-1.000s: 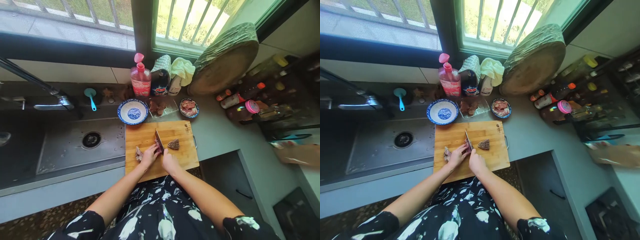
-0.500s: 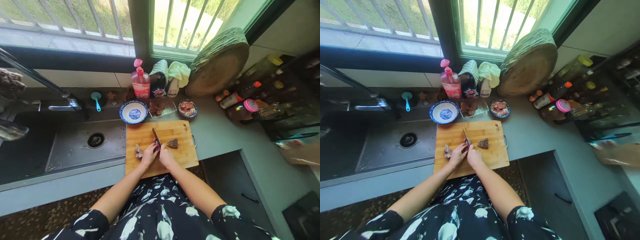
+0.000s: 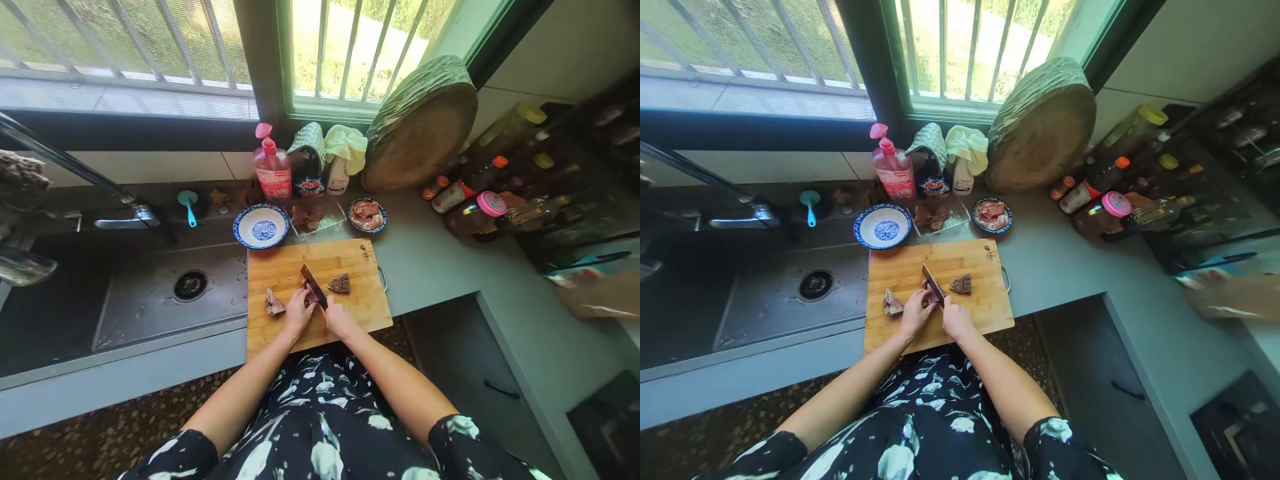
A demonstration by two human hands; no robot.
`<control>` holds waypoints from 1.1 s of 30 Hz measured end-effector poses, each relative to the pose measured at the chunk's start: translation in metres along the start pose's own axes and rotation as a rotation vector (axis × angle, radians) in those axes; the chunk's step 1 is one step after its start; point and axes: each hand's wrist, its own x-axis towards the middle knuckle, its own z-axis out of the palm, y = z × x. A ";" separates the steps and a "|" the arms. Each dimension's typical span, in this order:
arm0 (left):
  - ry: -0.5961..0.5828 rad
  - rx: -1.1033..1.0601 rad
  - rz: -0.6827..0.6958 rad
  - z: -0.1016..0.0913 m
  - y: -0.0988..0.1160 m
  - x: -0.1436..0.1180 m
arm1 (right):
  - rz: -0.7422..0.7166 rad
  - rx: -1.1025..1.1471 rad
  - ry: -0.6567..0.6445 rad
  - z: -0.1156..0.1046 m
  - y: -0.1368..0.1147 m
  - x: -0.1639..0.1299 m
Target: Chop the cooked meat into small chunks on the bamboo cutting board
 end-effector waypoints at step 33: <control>-0.247 0.171 0.205 -0.016 -0.018 0.034 | 0.163 0.064 0.186 0.002 -0.012 -0.022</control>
